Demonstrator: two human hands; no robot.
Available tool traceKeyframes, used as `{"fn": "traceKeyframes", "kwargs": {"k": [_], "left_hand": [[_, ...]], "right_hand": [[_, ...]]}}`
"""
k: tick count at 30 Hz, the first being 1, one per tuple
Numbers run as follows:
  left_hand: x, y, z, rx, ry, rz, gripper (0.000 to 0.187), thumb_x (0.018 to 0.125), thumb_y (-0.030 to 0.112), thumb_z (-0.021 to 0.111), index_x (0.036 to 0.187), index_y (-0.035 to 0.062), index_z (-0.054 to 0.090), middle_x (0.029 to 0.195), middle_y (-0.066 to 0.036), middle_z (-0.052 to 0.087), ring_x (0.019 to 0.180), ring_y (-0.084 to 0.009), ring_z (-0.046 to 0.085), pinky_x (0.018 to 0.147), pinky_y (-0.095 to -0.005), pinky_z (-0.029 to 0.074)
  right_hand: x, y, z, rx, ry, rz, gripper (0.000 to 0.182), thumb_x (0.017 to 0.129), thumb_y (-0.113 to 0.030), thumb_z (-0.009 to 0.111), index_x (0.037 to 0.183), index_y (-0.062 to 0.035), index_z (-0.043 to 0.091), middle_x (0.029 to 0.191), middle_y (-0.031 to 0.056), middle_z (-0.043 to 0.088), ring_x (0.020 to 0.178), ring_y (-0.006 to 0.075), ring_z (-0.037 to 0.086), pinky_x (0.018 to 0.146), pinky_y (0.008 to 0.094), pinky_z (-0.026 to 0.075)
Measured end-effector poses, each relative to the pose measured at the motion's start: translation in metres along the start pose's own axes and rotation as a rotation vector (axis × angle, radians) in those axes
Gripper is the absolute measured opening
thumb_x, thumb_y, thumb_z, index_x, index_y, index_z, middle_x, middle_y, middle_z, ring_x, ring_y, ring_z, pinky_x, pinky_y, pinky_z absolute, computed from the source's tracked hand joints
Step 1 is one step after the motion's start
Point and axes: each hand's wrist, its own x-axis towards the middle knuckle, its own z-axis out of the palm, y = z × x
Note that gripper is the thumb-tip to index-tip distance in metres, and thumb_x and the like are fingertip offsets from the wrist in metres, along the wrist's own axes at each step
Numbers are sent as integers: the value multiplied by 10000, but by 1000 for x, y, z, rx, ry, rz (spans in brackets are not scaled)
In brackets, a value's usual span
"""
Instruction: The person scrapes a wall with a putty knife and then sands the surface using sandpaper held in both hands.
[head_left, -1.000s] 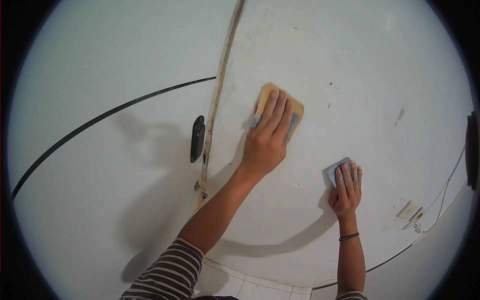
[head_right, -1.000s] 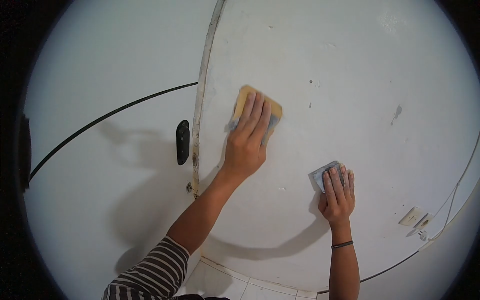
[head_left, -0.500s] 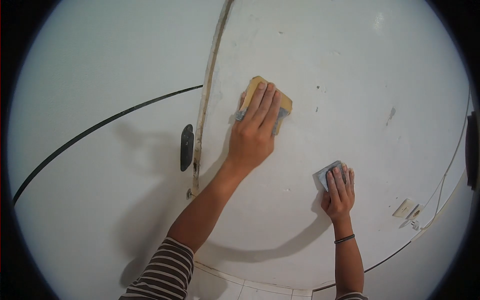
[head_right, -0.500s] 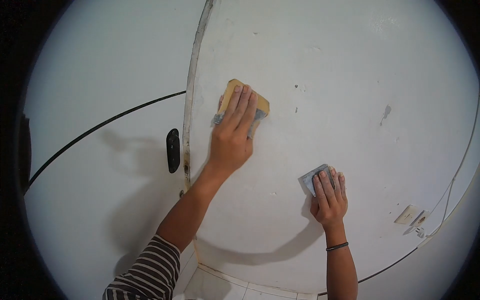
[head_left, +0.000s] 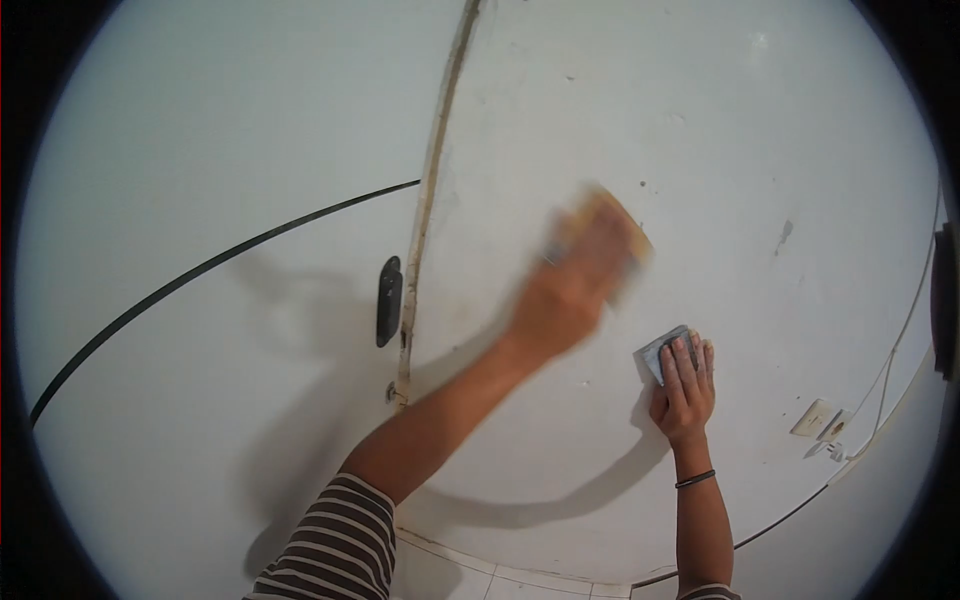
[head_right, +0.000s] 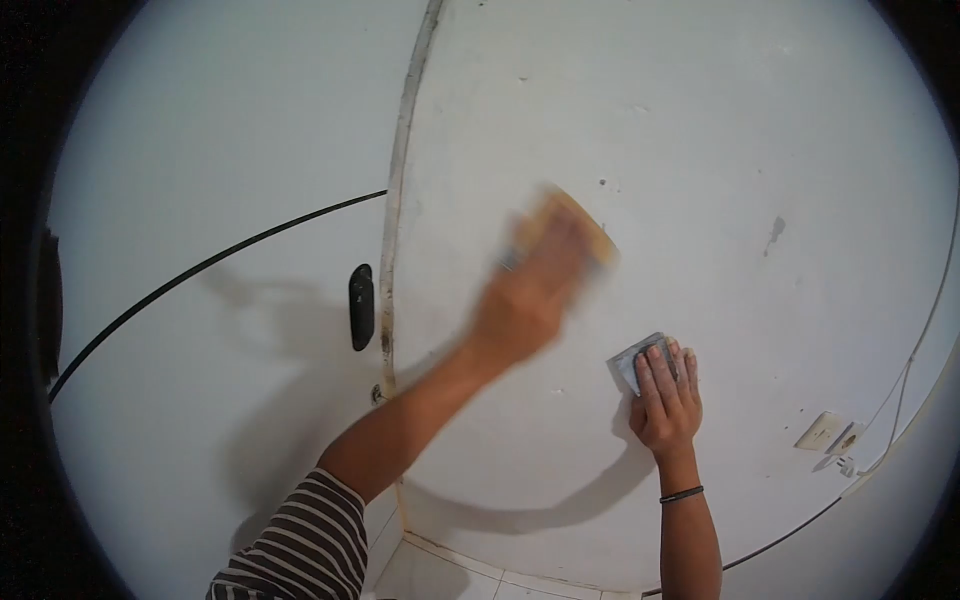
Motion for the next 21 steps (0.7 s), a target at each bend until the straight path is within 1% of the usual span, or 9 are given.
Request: {"fn": "traceKeyframes", "kwargs": {"k": [1,4,8,9,11,13,15,19,21], "left_hand": [[-5,15,-1,-101,-81,87,568,912,21,571,1470,-30,478,1547,-206,455,1487,-335,369,1213,-552,268],[5,-11,4,34,12,-1,558,921,15,537,1474,-31,473,1548,-205,452,1472,-328,395,1212,-556,269],[54,-81,-19,236,320,-247,584,854,-76,528,1436,-88,479,1528,-246,450,1475,-408,352,1215,-572,257],[55,-83,-21,237,295,-267,551,942,-16,553,1484,-26,452,1565,-210,420,1490,-371,339,1226,-538,242],[47,-65,-12,217,200,-184,564,918,-32,564,1474,-23,469,1558,-200,437,1494,-366,339,1223,-564,232],[34,-35,-5,160,99,-63,634,842,-101,546,1468,-24,478,1547,-189,457,1499,-335,345,1212,-621,223],[28,-24,-1,162,62,2,565,885,-23,571,1444,-47,490,1515,-204,488,1478,-338,381,1200,-610,267],[58,-61,-18,204,227,-133,569,890,-48,556,1452,-66,469,1516,-226,474,1477,-377,366,1219,-536,285],[63,-56,-12,118,240,-195,572,876,-54,547,1442,-77,472,1517,-229,472,1476,-392,361,1202,-539,314]], "right_hand": [[-1,-3,2,4,-4,7,371,904,-33,498,1203,-6,715,1333,170,652,1305,417,570,1143,584,399],[0,-1,-1,1,-8,-2,373,902,-48,497,1201,-9,717,1338,160,650,1298,413,577,1145,577,400],[2,-1,-2,5,-10,3,370,907,-60,492,1194,-16,721,1333,156,655,1293,399,584,1148,559,405],[3,0,-4,0,-11,12,369,907,-60,492,1193,-16,721,1333,156,655,1293,397,585,1148,558,407],[3,-2,-3,11,-17,20,367,907,-62,493,1192,-17,721,1334,155,655,1292,394,586,1148,555,410],[1,-1,-1,6,-5,16,360,916,-68,495,1192,-17,721,1334,156,655,1294,393,585,1150,553,409],[1,-3,0,9,-2,12,354,925,-73,497,1195,-19,720,1335,154,655,1296,391,584,1154,552,406],[5,-3,-3,9,-10,15,347,937,-76,502,1203,-26,719,1340,145,655,1301,381,582,1160,546,400],[3,-4,-5,7,-15,31,349,934,-73,506,1207,-32,719,1343,139,654,1302,376,582,1162,539,400]]}}
